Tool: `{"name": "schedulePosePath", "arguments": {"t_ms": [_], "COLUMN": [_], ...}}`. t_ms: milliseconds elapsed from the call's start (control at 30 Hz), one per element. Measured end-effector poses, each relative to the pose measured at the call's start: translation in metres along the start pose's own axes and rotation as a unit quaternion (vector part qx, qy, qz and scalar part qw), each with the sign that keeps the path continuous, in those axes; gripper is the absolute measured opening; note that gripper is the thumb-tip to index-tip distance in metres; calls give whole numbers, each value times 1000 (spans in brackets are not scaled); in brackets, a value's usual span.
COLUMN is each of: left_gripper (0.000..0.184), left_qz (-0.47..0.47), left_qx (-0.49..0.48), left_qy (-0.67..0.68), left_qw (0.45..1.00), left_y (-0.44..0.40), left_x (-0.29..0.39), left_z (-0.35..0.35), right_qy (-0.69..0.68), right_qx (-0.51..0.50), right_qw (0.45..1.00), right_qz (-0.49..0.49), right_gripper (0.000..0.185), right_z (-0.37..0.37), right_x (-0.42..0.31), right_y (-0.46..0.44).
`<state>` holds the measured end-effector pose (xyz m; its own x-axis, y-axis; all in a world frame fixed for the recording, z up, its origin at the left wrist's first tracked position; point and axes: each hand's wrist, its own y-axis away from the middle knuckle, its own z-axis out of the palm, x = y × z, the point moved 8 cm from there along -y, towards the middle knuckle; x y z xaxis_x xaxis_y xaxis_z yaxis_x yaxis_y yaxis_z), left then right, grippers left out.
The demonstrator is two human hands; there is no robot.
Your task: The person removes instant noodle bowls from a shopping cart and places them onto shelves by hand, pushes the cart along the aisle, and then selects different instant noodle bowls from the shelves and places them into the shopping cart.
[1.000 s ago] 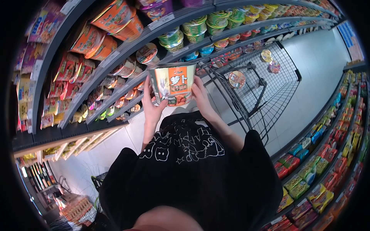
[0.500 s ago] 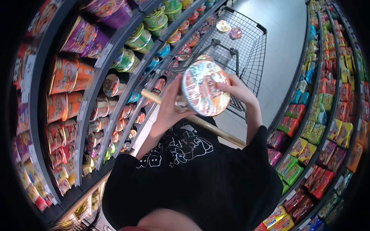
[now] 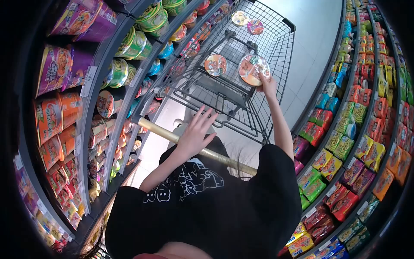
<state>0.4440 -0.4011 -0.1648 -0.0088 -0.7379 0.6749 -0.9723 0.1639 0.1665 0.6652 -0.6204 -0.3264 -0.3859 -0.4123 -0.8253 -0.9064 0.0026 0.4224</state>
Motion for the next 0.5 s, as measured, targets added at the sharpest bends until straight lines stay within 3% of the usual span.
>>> {"name": "schedulePosePath", "arguments": {"t_ms": [167,233,267,333,367,400,467,500], "left_gripper": [51,52,53,53,53,52,48,48], "left_qz": [-17,-39,-29,-20,-52,-30,-4,-31], "left_qx": [-3,4,7,21,36,42,59,71], "left_qy": [-12,-22,-8,7,0,2,5,-2], "left_qw": [1000,999,1000,1000,998,999,998,997], "left_y": [-1,-2,-2,-1,-1,0,2,3], "left_x": [-1,-5,-4,-4,-10,-7,-5,-9], "left_z": [-1,-3,-4,-5,-7,-6,-3,-3], "right_qy": [196,232,194,244,290,-51,-135,-77], "right_qx": [56,202,161,130,101,85,-35,-109], "right_qw": [979,951,964,959,946,975,965,977], "right_qz": [8,-41,87,63,104,199,221,169], "right_gripper": [39,46,53,57,53,53,36,35], "right_z": [42,43,54,75,87,109,138,141], "right_x": [79,126,164,142,145,170,232,288], "right_y": [-59,-78,-88,-71,-68,-62,-85,-123]}}
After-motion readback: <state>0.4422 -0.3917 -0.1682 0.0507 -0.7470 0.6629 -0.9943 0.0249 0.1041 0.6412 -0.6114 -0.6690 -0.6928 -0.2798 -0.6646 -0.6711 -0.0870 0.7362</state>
